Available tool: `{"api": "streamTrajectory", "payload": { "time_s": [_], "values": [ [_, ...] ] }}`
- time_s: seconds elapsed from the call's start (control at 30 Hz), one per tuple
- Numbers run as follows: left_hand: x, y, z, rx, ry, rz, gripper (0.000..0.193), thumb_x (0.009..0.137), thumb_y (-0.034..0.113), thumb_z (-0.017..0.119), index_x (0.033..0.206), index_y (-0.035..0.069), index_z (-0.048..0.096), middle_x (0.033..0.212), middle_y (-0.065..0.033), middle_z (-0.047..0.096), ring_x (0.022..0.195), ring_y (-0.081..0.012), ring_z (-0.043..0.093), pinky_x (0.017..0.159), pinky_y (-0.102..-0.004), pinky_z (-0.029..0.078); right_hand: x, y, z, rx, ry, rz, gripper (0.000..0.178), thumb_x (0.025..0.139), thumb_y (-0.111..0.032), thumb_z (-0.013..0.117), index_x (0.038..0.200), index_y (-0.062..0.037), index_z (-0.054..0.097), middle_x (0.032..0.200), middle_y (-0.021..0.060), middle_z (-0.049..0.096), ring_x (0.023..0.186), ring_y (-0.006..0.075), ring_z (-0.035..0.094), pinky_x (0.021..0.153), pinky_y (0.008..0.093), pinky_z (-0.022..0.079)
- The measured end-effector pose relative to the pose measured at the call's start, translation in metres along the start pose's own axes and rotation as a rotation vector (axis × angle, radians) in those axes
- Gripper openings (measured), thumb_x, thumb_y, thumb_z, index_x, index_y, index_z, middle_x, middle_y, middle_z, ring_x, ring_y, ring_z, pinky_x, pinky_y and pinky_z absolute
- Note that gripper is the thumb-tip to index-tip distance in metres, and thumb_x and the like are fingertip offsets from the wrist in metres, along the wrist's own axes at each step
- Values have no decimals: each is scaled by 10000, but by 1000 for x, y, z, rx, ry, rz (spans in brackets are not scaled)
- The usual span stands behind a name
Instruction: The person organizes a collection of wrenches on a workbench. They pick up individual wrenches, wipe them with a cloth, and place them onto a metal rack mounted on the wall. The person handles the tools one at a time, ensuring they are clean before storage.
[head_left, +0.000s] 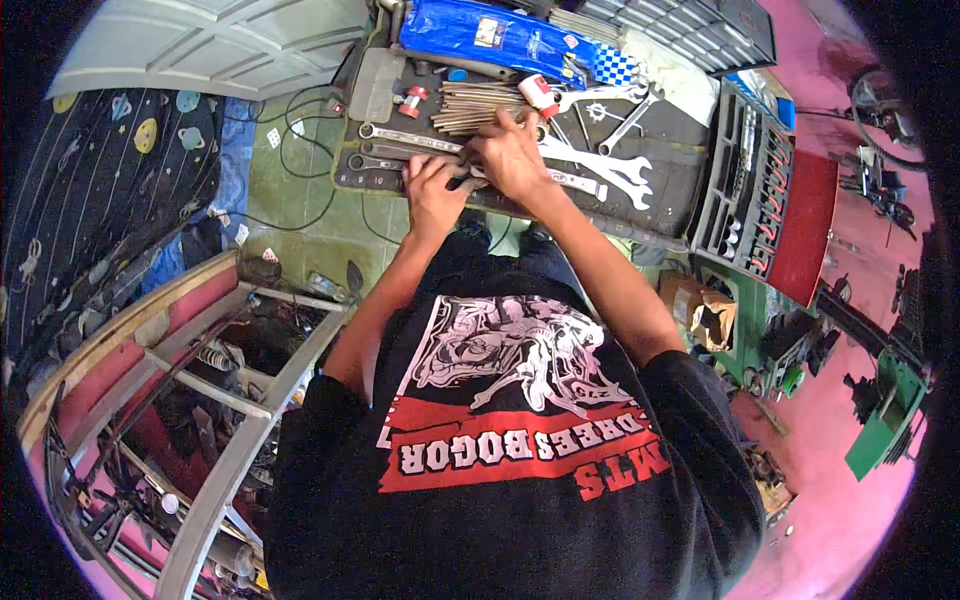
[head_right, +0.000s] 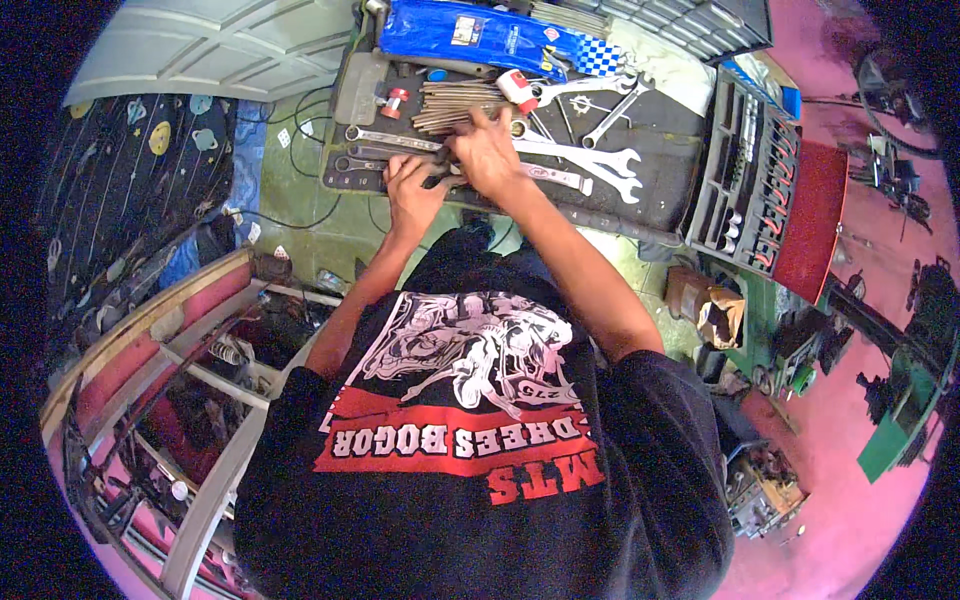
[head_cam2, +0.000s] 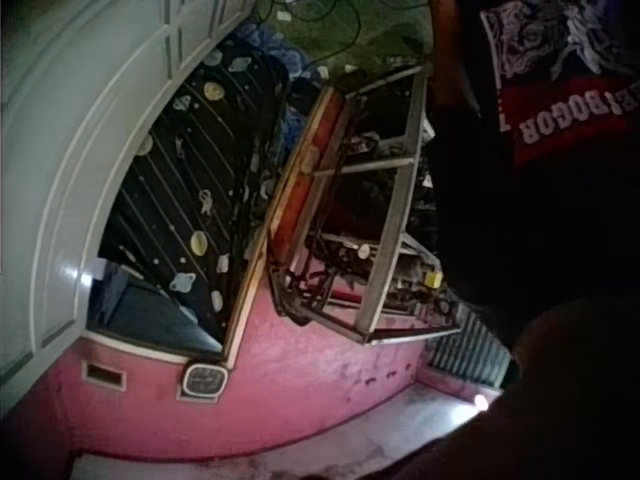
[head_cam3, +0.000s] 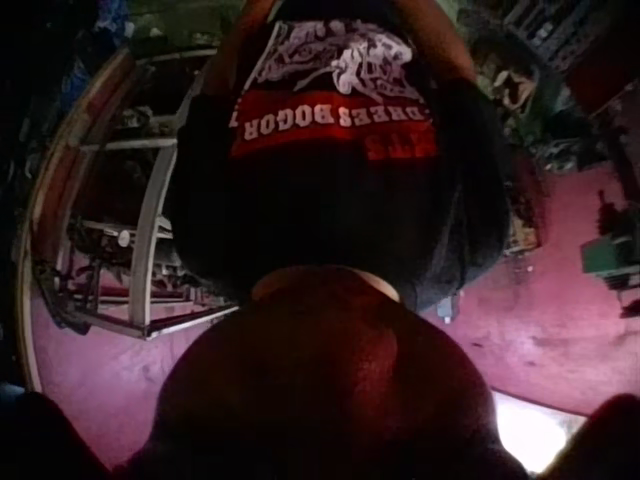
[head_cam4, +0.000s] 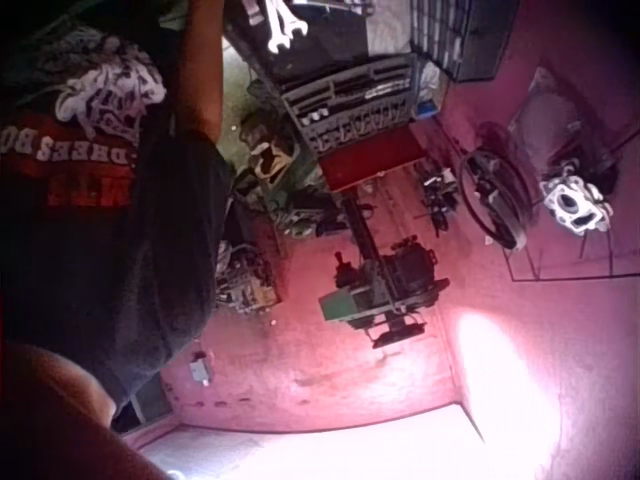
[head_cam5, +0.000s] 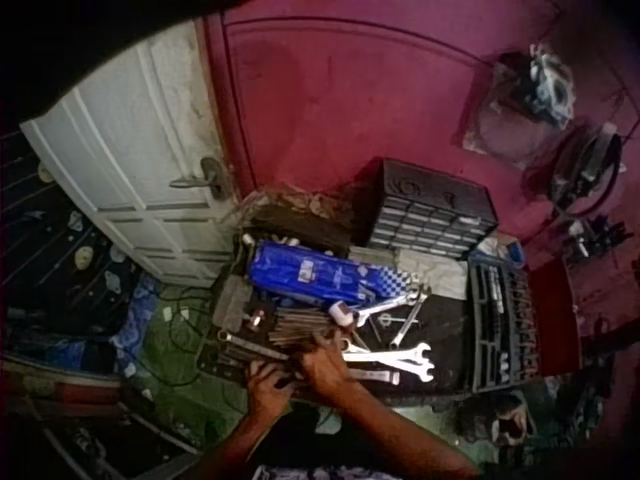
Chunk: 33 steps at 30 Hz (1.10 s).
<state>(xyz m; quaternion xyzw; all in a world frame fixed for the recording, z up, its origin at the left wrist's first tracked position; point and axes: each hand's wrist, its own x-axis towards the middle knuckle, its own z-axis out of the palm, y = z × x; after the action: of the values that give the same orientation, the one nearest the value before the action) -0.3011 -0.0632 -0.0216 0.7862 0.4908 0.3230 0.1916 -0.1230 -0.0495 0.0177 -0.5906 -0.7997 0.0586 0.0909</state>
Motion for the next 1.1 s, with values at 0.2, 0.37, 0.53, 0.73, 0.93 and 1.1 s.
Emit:
{"api": "streamTrajectory", "payload": {
  "time_s": [0.2,0.37,0.53,0.73,0.93,1.1],
  "values": [
    [0,-1,1,-18,21,7,228,664,230,891,798,117,746,954,17,723,1028,-262,587,923,-440,422,5,-2,3,31,-54,59,210,753,-107,719,943,-173,780,1028,-16,707,1153,255,543,939,577,352],
    [-2,-1,-1,7,-14,-40,221,657,198,899,805,121,755,965,13,745,1029,-251,601,932,-427,418,-16,-10,-4,85,-64,45,242,728,-111,738,955,-182,785,1039,-10,714,1148,258,549,938,580,356],
    [-1,2,0,-19,12,-52,239,654,210,895,838,131,764,993,18,755,1073,-241,605,956,-422,412,-29,-9,-12,146,-49,21,278,670,-88,756,940,-150,775,1031,2,703,1141,270,558,924,558,365],
    [-2,-8,3,24,-28,-27,289,671,231,894,924,147,780,1008,25,758,1103,-243,605,972,-423,409,-19,-11,-3,108,-6,4,253,726,-60,699,947,-157,777,980,-4,699,1100,248,553,891,504,371],
    [4,-1,-2,-1,-59,-9,311,679,224,881,963,144,786,1038,18,732,1124,-229,574,959,-422,375,-38,-1,-22,123,-61,16,290,734,-71,707,990,-177,792,1042,-19,697,1131,270,549,922,535,371],
    [3,1,-3,3,-104,2,307,715,237,861,1001,146,797,1067,28,723,1141,-223,561,975,-426,359,-48,8,-24,123,-67,37,307,744,-84,710,1011,-203,803,1048,-24,708,1134,260,552,933,539,366]
  ]
}}
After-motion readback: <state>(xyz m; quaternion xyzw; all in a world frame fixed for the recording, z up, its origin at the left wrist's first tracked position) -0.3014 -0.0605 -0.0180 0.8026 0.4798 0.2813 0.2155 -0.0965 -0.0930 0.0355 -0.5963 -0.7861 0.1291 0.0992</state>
